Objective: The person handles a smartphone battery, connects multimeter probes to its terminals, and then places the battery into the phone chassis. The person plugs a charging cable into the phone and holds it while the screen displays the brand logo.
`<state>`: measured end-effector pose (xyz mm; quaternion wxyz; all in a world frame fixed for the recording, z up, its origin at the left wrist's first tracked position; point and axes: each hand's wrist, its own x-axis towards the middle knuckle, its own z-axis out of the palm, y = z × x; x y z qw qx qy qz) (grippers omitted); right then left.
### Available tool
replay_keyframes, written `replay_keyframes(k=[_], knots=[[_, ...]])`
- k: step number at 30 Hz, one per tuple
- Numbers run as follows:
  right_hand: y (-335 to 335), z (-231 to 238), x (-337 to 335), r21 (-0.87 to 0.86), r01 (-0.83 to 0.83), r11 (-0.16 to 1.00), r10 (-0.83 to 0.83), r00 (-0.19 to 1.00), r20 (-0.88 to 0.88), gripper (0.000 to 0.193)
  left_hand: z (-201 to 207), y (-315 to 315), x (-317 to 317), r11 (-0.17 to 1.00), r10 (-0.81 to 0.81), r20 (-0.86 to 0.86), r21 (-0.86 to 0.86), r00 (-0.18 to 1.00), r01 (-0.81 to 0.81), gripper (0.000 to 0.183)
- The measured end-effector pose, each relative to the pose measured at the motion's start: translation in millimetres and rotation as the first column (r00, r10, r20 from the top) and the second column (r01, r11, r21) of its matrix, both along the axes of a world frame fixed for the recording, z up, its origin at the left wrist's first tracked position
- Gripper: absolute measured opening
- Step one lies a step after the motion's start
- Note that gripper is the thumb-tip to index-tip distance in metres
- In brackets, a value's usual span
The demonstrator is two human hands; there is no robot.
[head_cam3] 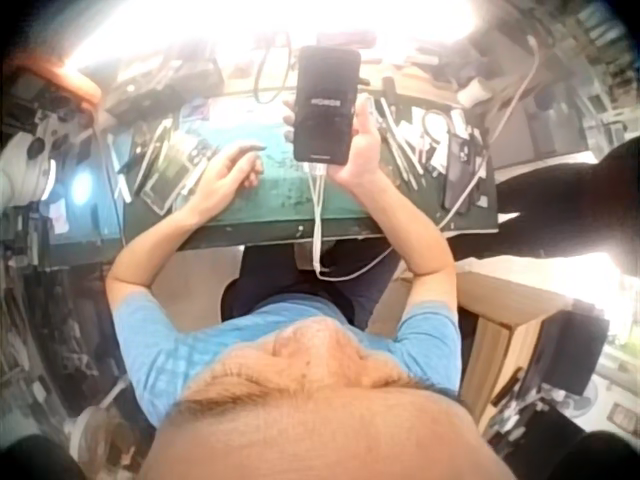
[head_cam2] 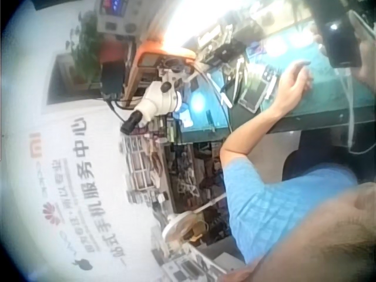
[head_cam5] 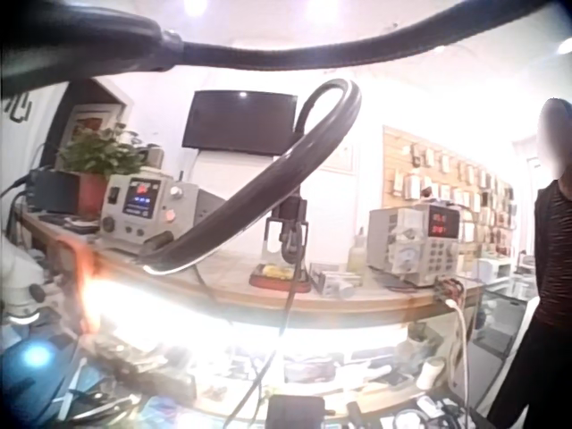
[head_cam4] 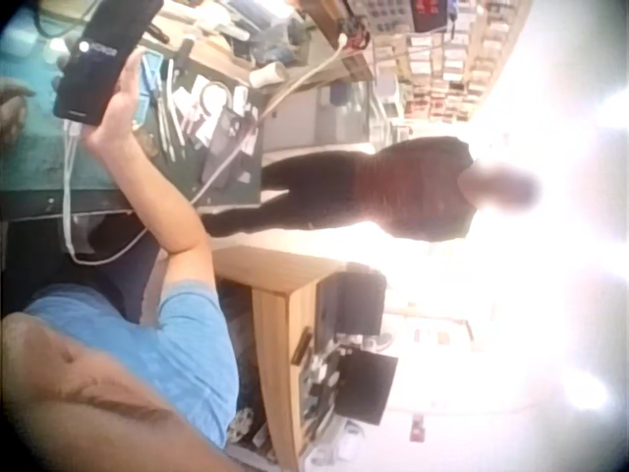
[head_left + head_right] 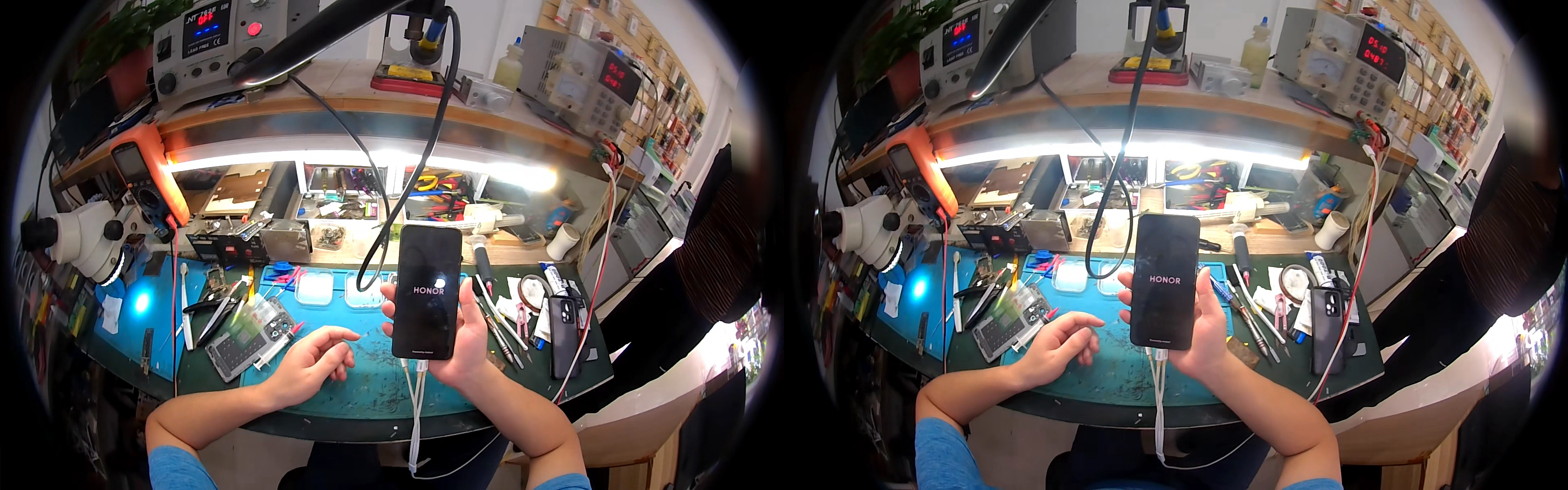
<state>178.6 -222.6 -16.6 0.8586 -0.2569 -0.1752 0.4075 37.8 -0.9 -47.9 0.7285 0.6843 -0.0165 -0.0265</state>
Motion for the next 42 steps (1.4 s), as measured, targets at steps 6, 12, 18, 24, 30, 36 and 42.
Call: replay_keyframes(k=[6,12,18,24,30,36,42], knots=[[-1.1,-1.2,1.6,0.002,0.005,1.0,-0.005,1.0,-0.008,0.092,2.8,-1.5,-0.7,1.0,-0.004,-0.013,0.0,1.0,0.004,0.031],[1.4,1.9,-0.4,0.025,0.035,0.999,-0.033,0.996,-0.08,0.093,6.7,-2.3,-0.4,1.0,-0.002,-0.046,0.023,0.999,0.003,0.032],[2.6,3.2,-1.3,0.014,0.058,0.998,-0.057,0.995,-0.085,0.092,7.5,-1.9,-0.2,1.0,-0.015,-0.053,0.016,0.998,0.016,0.032],[-1.2,-8.2,6.6,0.079,-0.025,0.997,0.028,0.999,-0.037,0.09,6.0,-1.8,0.0,1.0,-0.014,-0.056,0.012,0.998,0.015,0.033],[-1.6,-8.5,7.2,0.06,-0.014,0.998,0.017,0.999,-0.048,0.091,4.1,-1.6,1.0,1.0,-0.012,-0.051,0.001,0.999,0.012,0.035],[-1.3,-7.9,7.0,0.065,-0.016,0.998,0.019,0.998,-0.054,0.091,4.6,-1.5,0.3,1.0,-0.008,-0.049,-0.002,0.999,0.008,0.036],[-1.4,-7.7,7.1,0.068,-0.018,0.998,0.022,0.998,-0.05,0.091,5.8,-1.5,0.6,1.0,-0.008,-0.053,-0.005,0.999,0.007,0.035]])
